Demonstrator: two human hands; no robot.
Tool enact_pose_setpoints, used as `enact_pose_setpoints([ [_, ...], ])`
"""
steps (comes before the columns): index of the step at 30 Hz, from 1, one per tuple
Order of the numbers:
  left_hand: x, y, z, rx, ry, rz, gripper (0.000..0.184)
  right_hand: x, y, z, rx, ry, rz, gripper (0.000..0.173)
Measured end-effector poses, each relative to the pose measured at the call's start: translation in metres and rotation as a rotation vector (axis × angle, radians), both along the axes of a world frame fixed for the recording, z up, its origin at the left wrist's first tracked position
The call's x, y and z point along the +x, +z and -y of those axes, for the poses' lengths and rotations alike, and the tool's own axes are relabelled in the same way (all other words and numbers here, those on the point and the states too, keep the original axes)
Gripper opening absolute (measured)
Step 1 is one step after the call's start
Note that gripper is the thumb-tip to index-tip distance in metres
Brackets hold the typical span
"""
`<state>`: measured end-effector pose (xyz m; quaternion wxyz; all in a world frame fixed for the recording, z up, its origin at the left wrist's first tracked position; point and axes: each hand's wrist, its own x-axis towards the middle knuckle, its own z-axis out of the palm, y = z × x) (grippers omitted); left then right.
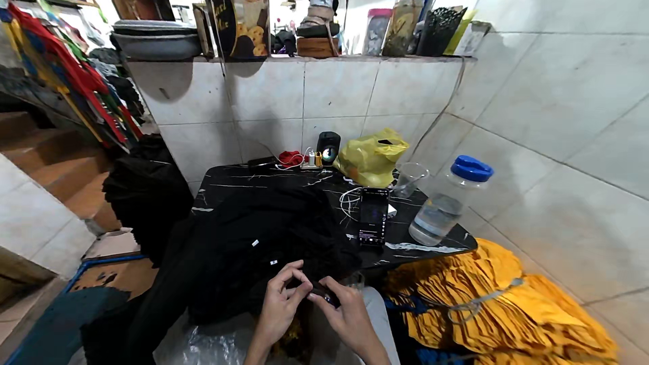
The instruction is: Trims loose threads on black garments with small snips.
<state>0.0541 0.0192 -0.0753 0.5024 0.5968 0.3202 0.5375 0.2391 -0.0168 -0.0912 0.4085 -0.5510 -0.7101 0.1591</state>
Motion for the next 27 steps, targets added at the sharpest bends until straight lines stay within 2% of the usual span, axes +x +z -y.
enact_pose_setpoints([
  [3, -0.001, -0.001, 0.0, 0.024, 0.008, -0.008, 0.018, -0.011, -0.001, -0.003, 0.11, -0.125, 0.018, 0.039],
  [7, -0.002, 0.007, 0.003, -0.064, -0.046, 0.066, 0.016, -0.03, 0.005, -0.007, 0.155, -0.294, -0.154, 0.041],
  [9, 0.002, 0.004, 0.004, -0.076, -0.067, 0.095, 0.017, -0.036, 0.008, -0.009, 0.054, -0.278, -0.158, 0.042],
  [11, 0.006, 0.001, 0.008, -0.109, -0.047, 0.091, 0.018, -0.038, 0.01, -0.012, -0.1, -0.24, -0.125, 0.035],
  [14, 0.0, 0.0, 0.013, -0.198, 0.004, 0.1, 0.017, -0.034, 0.011, -0.015, -0.181, -0.21, -0.103, 0.026],
  [16, -0.013, -0.002, 0.019, -0.138, -0.003, -0.044, 0.012, -0.026, 0.004, -0.016, -0.166, -0.175, -0.219, 0.021],
  [18, -0.036, -0.007, 0.018, 0.021, -0.197, -0.402, 0.011, -0.02, -0.002, -0.018, -0.136, -0.11, -0.504, 0.012],
  [20, -0.054, -0.001, 0.013, 0.141, -0.389, -0.665, 0.022, -0.02, -0.001, -0.017, -0.211, -0.088, -0.784, 0.012],
  [22, -0.057, 0.007, 0.011, 0.212, -0.244, -0.662, 0.027, -0.021, 0.001, -0.016, -0.335, -0.091, -0.99, 0.013],
  [25, -0.047, 0.012, 0.005, 0.288, 0.103, -0.553, 0.018, -0.025, -0.001, -0.016, -0.434, -0.097, -1.184, 0.016],
  [27, -0.038, 0.009, 0.003, 0.286, 0.216, -0.581, 0.012, -0.025, -0.001, -0.017, -0.447, -0.082, -1.247, 0.016],
])
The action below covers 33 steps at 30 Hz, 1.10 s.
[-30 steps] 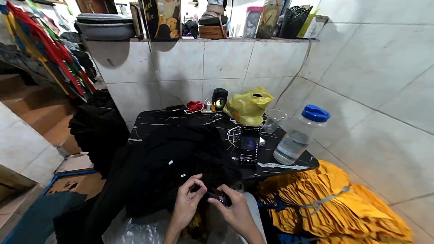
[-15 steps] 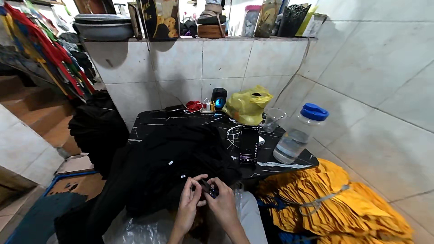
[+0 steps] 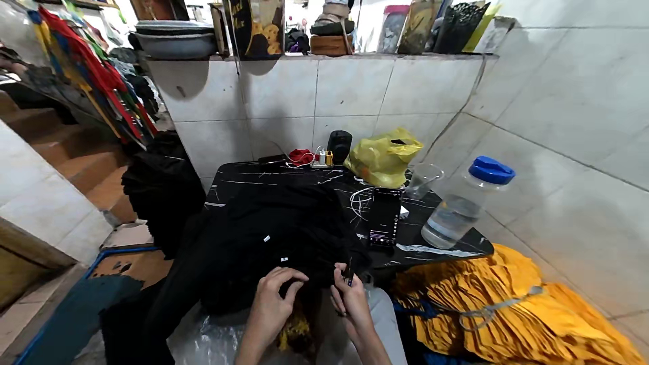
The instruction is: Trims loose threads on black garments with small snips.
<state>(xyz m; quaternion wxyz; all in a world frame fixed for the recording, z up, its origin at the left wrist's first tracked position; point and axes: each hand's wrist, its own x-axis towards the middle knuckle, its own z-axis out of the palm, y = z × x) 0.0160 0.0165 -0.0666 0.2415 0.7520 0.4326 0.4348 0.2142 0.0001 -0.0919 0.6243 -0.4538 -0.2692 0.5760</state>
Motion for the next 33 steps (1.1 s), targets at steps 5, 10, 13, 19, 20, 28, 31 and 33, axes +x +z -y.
enact_pose_setpoints([
  [5, 0.029, -0.014, -0.001, -0.11, 0.009, -0.135, 0.035, -0.001, 0.005, -0.003, -0.003, -0.02, 0.094, 0.015],
  [10, 0.054, -0.025, 0.0, 0.005, 0.074, -0.008, 0.023, -0.001, 0.001, -0.004, 0.041, -0.04, 0.247, 0.015],
  [13, 0.052, -0.028, -0.001, 0.105, 0.066, 0.038, 0.008, 0.005, -0.009, -0.008, 0.203, -0.073, 0.441, 0.013],
  [19, -0.01, -0.033, 0.004, -0.003, 0.093, -0.2, 0.023, 0.076, 0.007, -0.032, 0.355, -0.481, 1.03, 0.021],
  [20, -0.022, -0.033, 0.003, 0.029, 0.182, -0.244, 0.025, 0.092, 0.005, -0.039, 0.372, -0.531, 1.122, 0.028],
  [28, -0.033, -0.046, -0.002, 0.217, 0.524, -0.524, 0.039, 0.123, -0.002, -0.068, 0.447, -0.495, 1.339, 0.068],
  [31, -0.026, -0.047, -0.008, 0.224, 0.549, -0.481, 0.042, 0.08, -0.001, -0.049, 0.62, -0.52, 1.301, 0.03],
  [33, -0.026, -0.039, -0.009, 0.149, 0.5, -0.449, 0.048, 0.041, -0.005, -0.031, 0.668, -0.411, 1.359, 0.024],
])
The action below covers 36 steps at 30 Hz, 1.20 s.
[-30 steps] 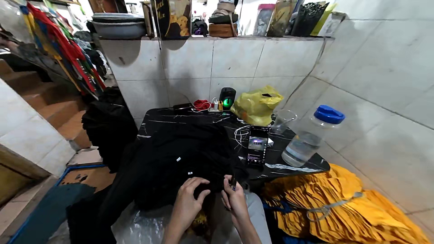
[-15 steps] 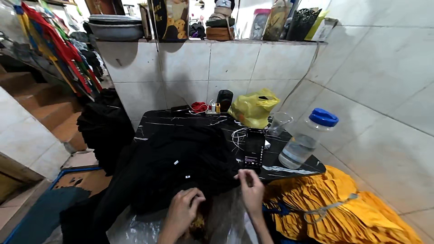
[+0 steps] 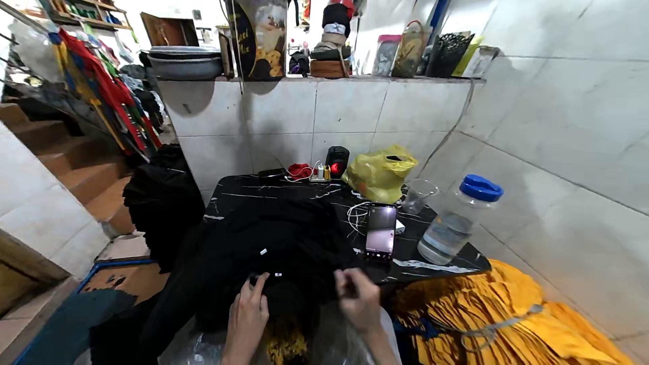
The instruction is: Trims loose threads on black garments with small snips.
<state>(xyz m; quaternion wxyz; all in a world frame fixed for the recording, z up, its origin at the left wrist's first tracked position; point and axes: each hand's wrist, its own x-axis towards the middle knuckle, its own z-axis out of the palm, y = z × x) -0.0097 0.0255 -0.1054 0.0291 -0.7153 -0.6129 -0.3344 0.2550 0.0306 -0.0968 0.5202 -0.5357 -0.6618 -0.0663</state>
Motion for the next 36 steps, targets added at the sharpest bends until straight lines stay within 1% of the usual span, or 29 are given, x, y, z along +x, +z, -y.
enact_pose_setpoints([
  [2, -0.002, 0.016, 0.004, -0.144, -0.01, -0.004, 0.062, -0.036, -0.006, 0.015, -0.159, 0.041, 0.118, 0.027],
  [3, -0.004, 0.026, 0.01, -0.241, 0.002, -0.028, 0.071, -0.049, -0.008, 0.019, -0.234, 0.041, 0.146, 0.028],
  [4, -0.006, 0.036, 0.017, -0.33, 0.021, -0.053, 0.075, -0.057, -0.009, 0.02, -0.273, 0.026, 0.151, 0.029],
  [5, -0.011, 0.043, 0.025, -0.388, 0.048, -0.069, 0.071, -0.062, -0.008, 0.02, -0.294, -0.001, 0.143, 0.033],
  [7, -0.024, 0.054, 0.042, -0.494, 0.132, -0.064, 0.042, -0.066, 0.001, 0.019, -0.378, -0.038, 0.143, 0.042],
  [8, -0.032, 0.059, 0.047, -0.552, 0.169, -0.051, 0.031, -0.068, 0.007, 0.02, -0.468, -0.033, 0.16, 0.047],
  [9, -0.039, 0.062, 0.049, -0.582, 0.183, -0.024, 0.029, -0.07, 0.014, 0.022, -0.585, -0.009, 0.179, 0.049],
  [10, -0.046, 0.062, 0.049, -0.562, 0.17, 0.039, 0.028, -0.071, 0.02, 0.022, -0.694, 0.022, 0.185, 0.047],
  [11, -0.051, 0.062, 0.047, -0.5, 0.147, 0.163, 0.027, -0.073, 0.021, 0.022, -0.739, 0.032, 0.191, 0.046],
  [12, -0.055, 0.06, 0.044, -0.402, 0.131, 0.332, 0.024, -0.076, 0.021, 0.022, -0.741, 0.028, 0.186, 0.045],
  [14, -0.06, 0.057, 0.035, -0.185, 0.115, 0.772, 0.013, -0.08, 0.022, 0.025, -0.739, -0.012, 0.175, 0.047],
  [15, -0.059, 0.057, 0.029, -0.115, 0.121, 1.003, 0.009, -0.08, 0.025, 0.027, -0.762, -0.035, 0.172, 0.048],
  [17, -0.051, 0.062, 0.018, -0.092, 0.118, 1.456, 0.01, -0.073, 0.028, 0.032, -0.797, -0.08, 0.168, 0.044],
  [18, -0.045, 0.065, 0.015, -0.104, 0.106, 1.635, 0.015, -0.068, 0.026, 0.034, -0.79, -0.098, 0.171, 0.042],
  [19, -0.039, 0.066, 0.012, -0.13, 0.104, 1.748, 0.018, -0.062, 0.025, 0.037, -0.777, -0.101, 0.179, 0.042],
  [20, -0.034, 0.065, 0.012, -0.174, 0.097, 1.773, 0.018, -0.056, 0.024, 0.039, -0.775, -0.081, 0.196, 0.043],
  [21, -0.03, 0.063, 0.012, -0.225, 0.084, 1.725, 0.015, -0.05, 0.023, 0.041, -0.773, -0.04, 0.227, 0.045],
  [22, -0.027, 0.061, 0.013, -0.274, 0.065, 1.649, 0.011, -0.045, 0.022, 0.042, -0.759, 0.018, 0.258, 0.047],
  [24, -0.028, 0.057, 0.017, -0.365, -0.007, 1.473, 0.011, -0.038, 0.019, 0.04, -0.692, 0.159, 0.301, 0.051],
  [25, -0.029, 0.056, 0.021, -0.399, -0.039, 1.375, 0.011, -0.037, 0.018, 0.039, -0.654, 0.238, 0.296, 0.049],
  [26, -0.03, 0.056, 0.025, -0.416, -0.063, 1.274, 0.015, -0.039, 0.017, 0.037, -0.621, 0.313, 0.264, 0.044],
  [28, -0.029, 0.059, 0.034, -0.43, -0.073, 1.116, 0.027, -0.049, 0.013, 0.032, -0.594, 0.444, 0.123, 0.033],
  [30, -0.031, 0.062, 0.04, -0.425, -0.087, 1.087, 0.032, -0.064, 0.01, 0.024, -0.594, 0.541, -0.065, 0.028],
  [31, -0.033, 0.062, 0.042, -0.416, -0.107, 1.091, 0.031, -0.071, 0.009, 0.021, -0.598, 0.584, -0.157, 0.027],
  [34, -0.04, 0.059, 0.046, -0.344, -0.22, 1.111, 0.015, -0.086, 0.011, 0.014, -0.589, 0.739, -0.365, 0.023],
  [35, -0.041, 0.059, 0.048, -0.315, -0.254, 1.1, 0.013, -0.09, 0.012, 0.013, -0.585, 0.805, -0.414, 0.024],
  [36, -0.042, 0.06, 0.05, -0.3, -0.28, 1.072, 0.015, -0.094, 0.013, 0.014, -0.587, 0.867, -0.447, 0.025],
])
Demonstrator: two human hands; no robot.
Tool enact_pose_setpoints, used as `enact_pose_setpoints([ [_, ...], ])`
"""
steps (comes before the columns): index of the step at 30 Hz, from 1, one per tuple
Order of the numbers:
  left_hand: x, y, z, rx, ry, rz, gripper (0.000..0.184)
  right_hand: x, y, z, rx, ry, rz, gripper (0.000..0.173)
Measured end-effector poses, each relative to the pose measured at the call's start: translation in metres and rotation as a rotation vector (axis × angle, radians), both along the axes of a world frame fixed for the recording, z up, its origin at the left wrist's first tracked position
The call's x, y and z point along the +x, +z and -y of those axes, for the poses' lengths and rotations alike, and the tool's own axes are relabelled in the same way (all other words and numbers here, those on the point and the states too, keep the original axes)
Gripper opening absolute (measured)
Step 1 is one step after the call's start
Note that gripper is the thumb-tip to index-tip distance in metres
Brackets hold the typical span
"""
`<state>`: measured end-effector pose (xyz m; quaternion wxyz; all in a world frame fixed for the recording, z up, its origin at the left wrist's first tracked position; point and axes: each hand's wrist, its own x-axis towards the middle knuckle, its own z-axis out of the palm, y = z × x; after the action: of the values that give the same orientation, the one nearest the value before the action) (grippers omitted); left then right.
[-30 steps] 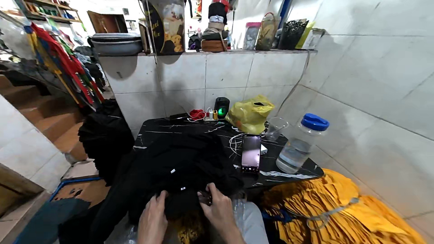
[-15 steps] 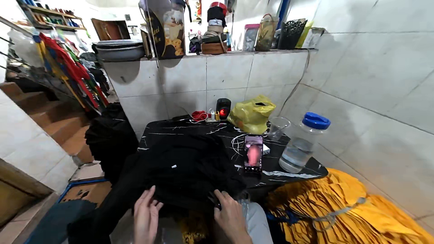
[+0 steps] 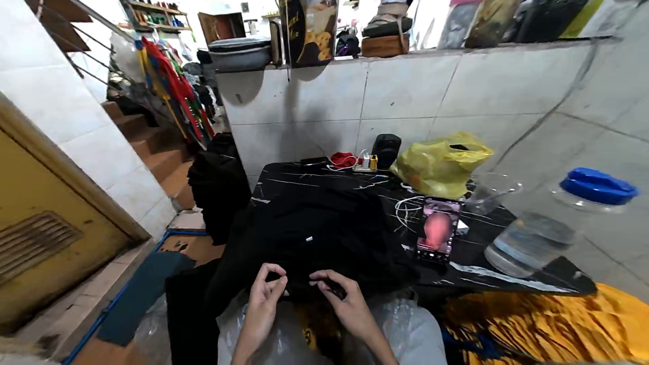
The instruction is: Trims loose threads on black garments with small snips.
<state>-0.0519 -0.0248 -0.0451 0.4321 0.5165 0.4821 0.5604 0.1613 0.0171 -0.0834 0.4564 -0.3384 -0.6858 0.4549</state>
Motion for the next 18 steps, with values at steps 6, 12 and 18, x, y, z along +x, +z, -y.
enact_pose_setpoints([
  [6, 0.006, -0.013, 0.004, 0.103, 0.007, -0.08, 0.047, -0.02, 0.002, 0.006, -0.028, 0.062, -0.069, 0.026],
  [12, 0.013, -0.028, 0.004, 0.26, 0.215, -0.081, 0.009, -0.016, 0.001, 0.015, 0.059, -0.186, 0.252, 0.037],
  [18, 0.005, -0.033, 0.008, 0.234, 0.119, 0.004, 0.003, -0.011, 0.007, 0.028, 0.296, -0.263, 0.473, 0.04],
])
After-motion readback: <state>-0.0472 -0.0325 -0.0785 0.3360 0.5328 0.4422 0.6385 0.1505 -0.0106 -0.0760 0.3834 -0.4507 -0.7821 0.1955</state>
